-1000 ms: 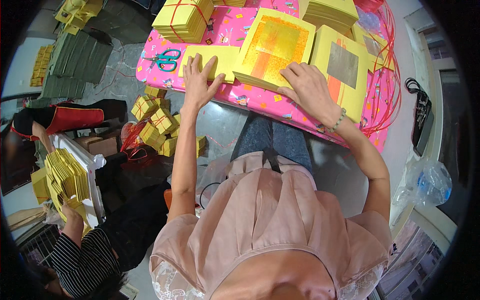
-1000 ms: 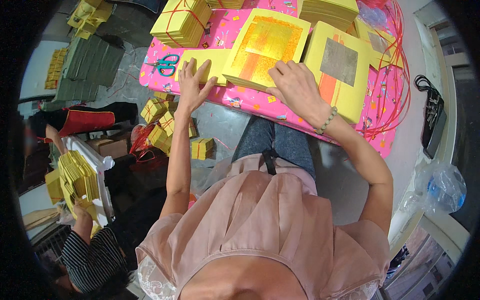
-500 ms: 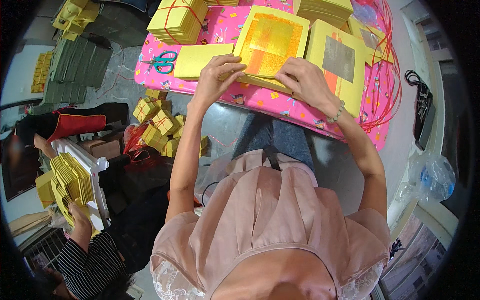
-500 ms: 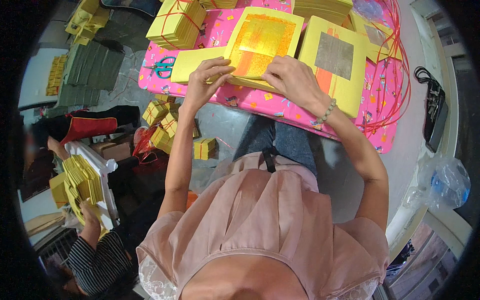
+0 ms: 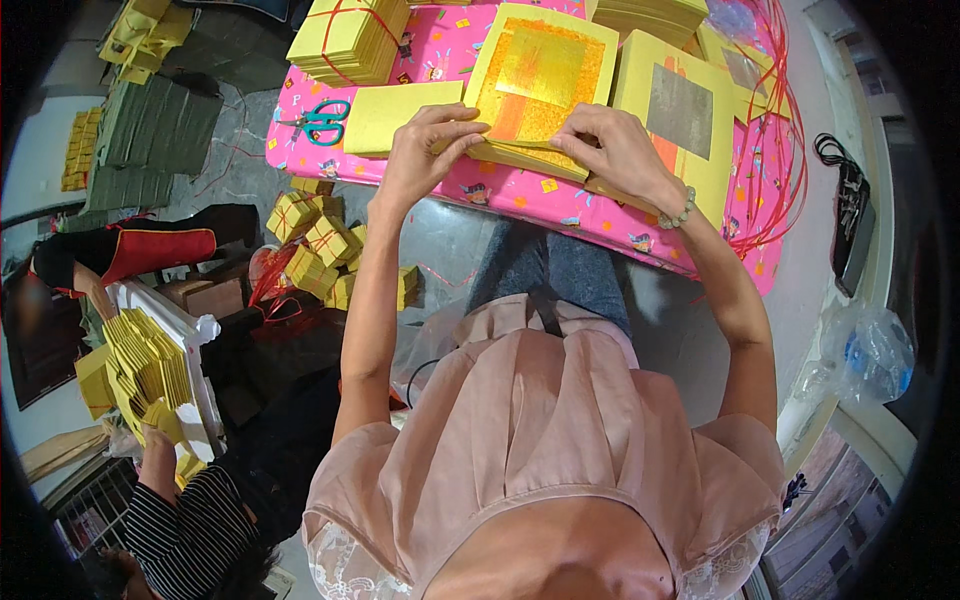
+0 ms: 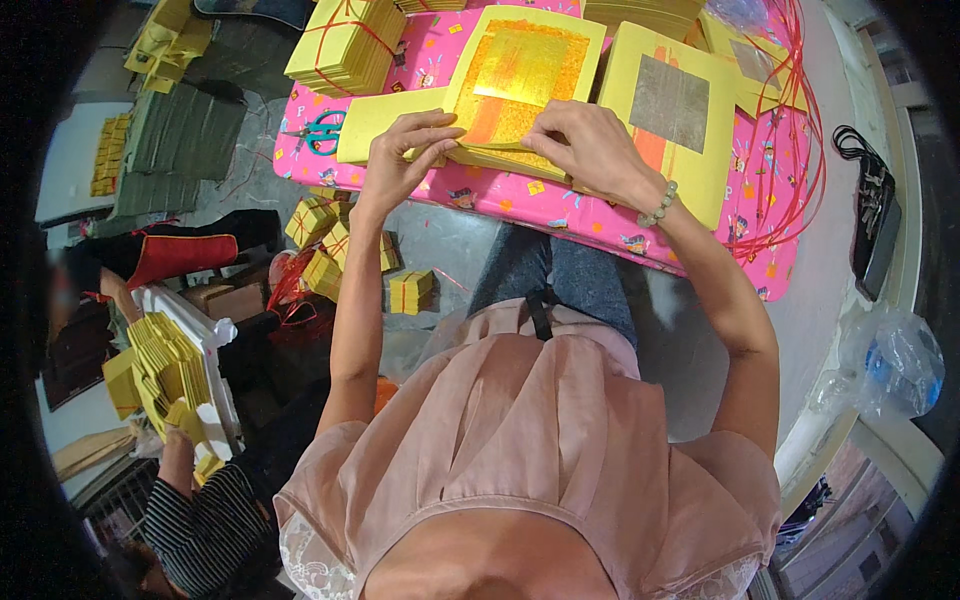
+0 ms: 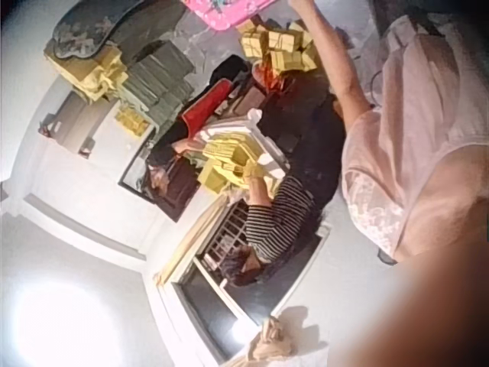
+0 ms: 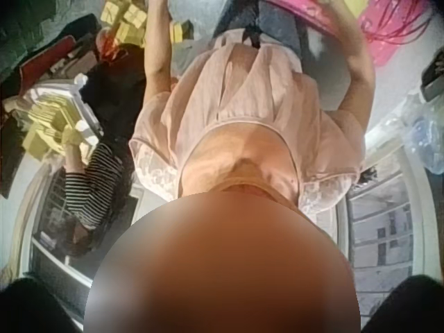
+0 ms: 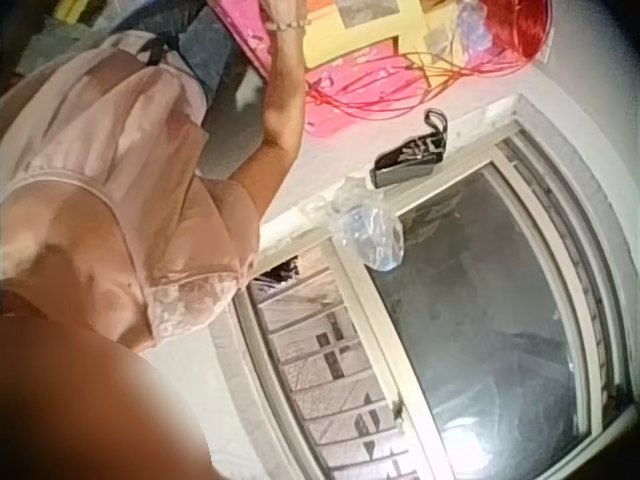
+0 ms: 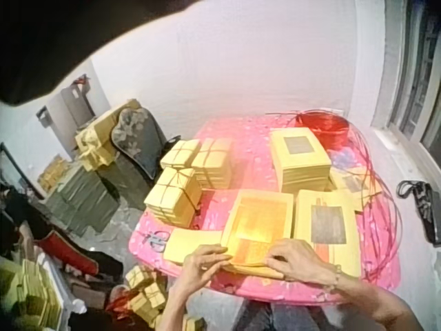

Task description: Counting and stacking sheets of yellow joss paper with gold foil centers.

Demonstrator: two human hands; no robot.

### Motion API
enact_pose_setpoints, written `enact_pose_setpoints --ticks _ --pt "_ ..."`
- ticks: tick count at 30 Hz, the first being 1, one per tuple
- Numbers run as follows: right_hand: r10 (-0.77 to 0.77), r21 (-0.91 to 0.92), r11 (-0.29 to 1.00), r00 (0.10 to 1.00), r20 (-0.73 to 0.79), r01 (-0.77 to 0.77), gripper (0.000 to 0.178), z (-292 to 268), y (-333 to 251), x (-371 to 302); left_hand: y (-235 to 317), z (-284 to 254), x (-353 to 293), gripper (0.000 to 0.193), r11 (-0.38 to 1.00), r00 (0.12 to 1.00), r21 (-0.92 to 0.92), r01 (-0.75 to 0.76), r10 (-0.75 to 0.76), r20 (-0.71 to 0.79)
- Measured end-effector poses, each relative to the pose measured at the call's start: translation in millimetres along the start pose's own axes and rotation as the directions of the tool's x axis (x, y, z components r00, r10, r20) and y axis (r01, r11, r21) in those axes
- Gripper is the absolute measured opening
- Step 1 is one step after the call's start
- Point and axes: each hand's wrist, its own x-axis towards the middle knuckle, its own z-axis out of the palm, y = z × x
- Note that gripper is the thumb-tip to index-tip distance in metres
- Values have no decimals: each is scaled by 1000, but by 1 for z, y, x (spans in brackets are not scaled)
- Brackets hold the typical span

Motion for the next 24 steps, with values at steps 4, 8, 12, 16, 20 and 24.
enact_pose_setpoints --ticks 4,8,12,16,20,24 --pt "-22 0 1000 1000 -10 22 27 1 3 0 -1 0 0 19 1000 1000 2 -4 4 -1" --pt "54 4 999 997 50 -54 29 -4 0 3 -2 1 0 19 1000 1000 -6 8 -8 -3" --pt "59 28 998 997 40 -60 30 -3 1 2 0 0 2 18 1000 1000 15 -4 4 -1" --pt "75 27 997 996 52 -77 30 -3 1 2 0 0 2 17 1000 1000 17 1 -1 -4" --pt "52 39 998 998 43 -54 28 -2 4 1 0 -1 3 18 998 1000 67 -15 14 8" --pt "40 60 997 998 43 -42 28 -2 4 1 -1 -1 2 17 999 999 18 34 -34 8"
